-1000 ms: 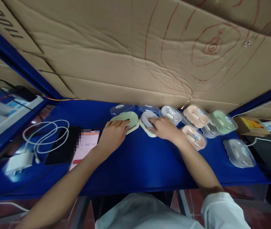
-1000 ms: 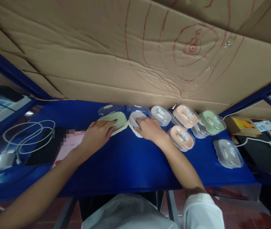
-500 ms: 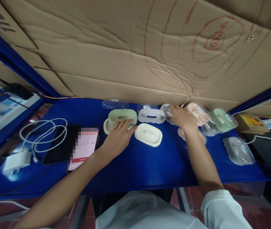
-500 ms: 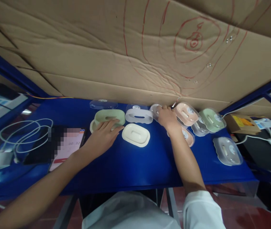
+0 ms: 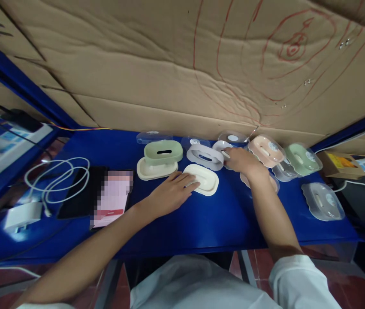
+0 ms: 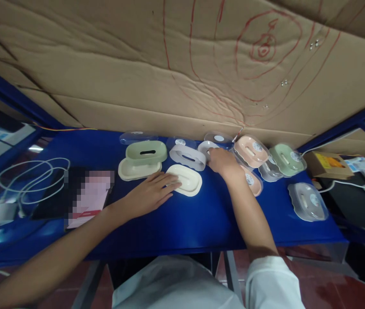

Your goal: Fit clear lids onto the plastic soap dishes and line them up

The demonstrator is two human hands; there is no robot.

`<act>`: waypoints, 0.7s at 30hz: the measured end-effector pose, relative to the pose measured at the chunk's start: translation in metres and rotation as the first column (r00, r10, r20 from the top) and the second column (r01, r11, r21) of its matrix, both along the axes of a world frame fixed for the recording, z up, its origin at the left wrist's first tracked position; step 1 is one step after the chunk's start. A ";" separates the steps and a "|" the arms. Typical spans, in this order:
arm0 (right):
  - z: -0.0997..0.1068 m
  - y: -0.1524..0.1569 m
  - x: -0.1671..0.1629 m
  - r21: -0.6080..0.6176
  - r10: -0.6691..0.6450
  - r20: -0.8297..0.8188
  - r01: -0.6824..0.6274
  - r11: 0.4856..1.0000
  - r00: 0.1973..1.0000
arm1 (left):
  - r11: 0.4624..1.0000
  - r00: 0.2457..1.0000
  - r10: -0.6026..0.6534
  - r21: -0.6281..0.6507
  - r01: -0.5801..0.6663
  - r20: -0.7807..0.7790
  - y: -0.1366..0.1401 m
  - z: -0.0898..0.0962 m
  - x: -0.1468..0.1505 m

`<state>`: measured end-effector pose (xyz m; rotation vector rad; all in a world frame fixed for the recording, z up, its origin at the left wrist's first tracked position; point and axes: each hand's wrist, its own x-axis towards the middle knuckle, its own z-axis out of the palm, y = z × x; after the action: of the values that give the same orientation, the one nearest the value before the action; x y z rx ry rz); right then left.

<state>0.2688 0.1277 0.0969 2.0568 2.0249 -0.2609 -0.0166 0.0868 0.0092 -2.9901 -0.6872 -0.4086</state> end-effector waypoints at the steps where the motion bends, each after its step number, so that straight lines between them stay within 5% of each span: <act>1: -0.003 0.001 -0.001 -0.035 0.000 0.009 0.000 0.999 1.000 | 1.000 1.000 -0.002 -0.001 0.002 -0.023 0.001 -0.002 0.000; 7: -0.004 0.005 0.012 -0.014 0.062 -0.028 -0.062 0.998 0.998 | 1.000 0.997 0.002 0.011 -0.001 -0.083 0.005 -0.002 -0.001; 10: 0.010 0.000 0.031 0.106 0.089 -0.170 -0.071 0.992 0.981 | 1.000 0.996 0.005 0.018 -0.004 -0.086 0.005 0.000 -0.001; 14: 0.024 -0.007 0.069 0.301 -0.071 -0.190 0.126 0.945 0.979 | 1.000 0.996 -0.002 0.011 0.003 -0.087 0.004 0.002 -0.001; 18: 0.021 -0.007 0.113 0.308 -0.352 -0.085 0.361 0.880 0.932 | 1.000 0.997 -0.002 -0.005 0.002 -0.078 0.003 0.002 -0.002; 21: 0.015 -0.007 0.137 0.308 -0.288 -0.095 0.303 0.902 0.953 | 1.000 0.997 0.008 -0.015 -0.009 -0.082 0.002 0.002 -0.002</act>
<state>0.4056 0.1206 0.1122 2.5844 1.8737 -0.0320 -0.0186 0.0889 0.0113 -2.9979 -0.6988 -0.2796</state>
